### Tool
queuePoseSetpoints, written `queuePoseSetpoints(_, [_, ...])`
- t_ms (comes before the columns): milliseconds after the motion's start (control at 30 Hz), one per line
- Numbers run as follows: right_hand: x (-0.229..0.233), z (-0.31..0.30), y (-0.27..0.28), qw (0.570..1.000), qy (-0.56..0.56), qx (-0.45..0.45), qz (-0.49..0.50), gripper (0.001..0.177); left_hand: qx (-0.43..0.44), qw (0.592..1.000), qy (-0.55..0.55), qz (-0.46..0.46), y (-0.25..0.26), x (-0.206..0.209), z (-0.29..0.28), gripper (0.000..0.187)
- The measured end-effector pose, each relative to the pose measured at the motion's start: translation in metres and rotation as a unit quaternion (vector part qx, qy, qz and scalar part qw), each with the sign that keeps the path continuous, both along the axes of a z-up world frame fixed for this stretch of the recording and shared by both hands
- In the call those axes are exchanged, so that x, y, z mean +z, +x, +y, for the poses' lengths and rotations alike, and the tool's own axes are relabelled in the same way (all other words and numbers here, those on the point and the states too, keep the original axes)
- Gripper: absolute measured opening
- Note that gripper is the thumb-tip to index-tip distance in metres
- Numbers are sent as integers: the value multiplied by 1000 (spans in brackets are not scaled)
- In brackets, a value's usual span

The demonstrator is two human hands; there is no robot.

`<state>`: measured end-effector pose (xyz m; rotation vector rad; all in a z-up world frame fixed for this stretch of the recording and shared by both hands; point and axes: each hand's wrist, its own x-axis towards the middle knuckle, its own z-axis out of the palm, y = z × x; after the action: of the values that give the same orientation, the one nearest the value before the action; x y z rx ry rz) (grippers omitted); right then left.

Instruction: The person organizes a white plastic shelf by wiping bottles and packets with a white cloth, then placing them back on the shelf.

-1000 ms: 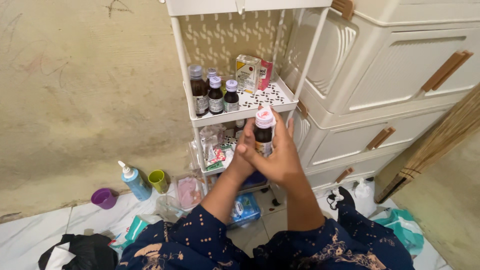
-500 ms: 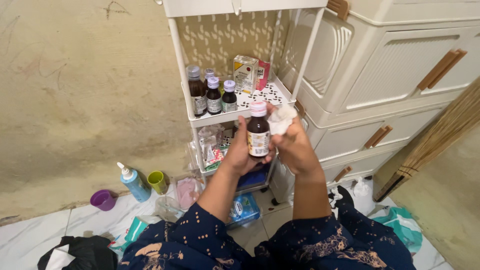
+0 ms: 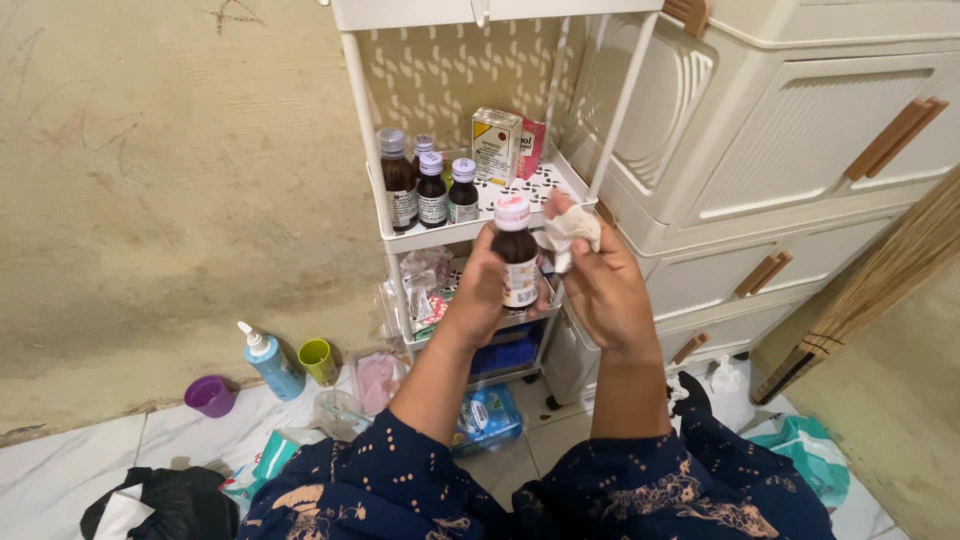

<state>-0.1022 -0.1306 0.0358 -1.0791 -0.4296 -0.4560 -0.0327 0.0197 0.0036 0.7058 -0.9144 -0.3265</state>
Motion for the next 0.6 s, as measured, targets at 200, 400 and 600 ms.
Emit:
queuePoseSetpoints(200, [-16,7,11,969,-57,-237,-34,30,69,996,-35,37,13,-16,-12,58])
queuePoseSetpoints(400, [-6,49,-7,861,-274,-392,-173,29,257,965,-38,-42,10,-17,-20,41])
queuePoseSetpoints(600, [7,73,-20,847,-320,-410,-110,32,368,927,18,-64,2,-14,-16,44])
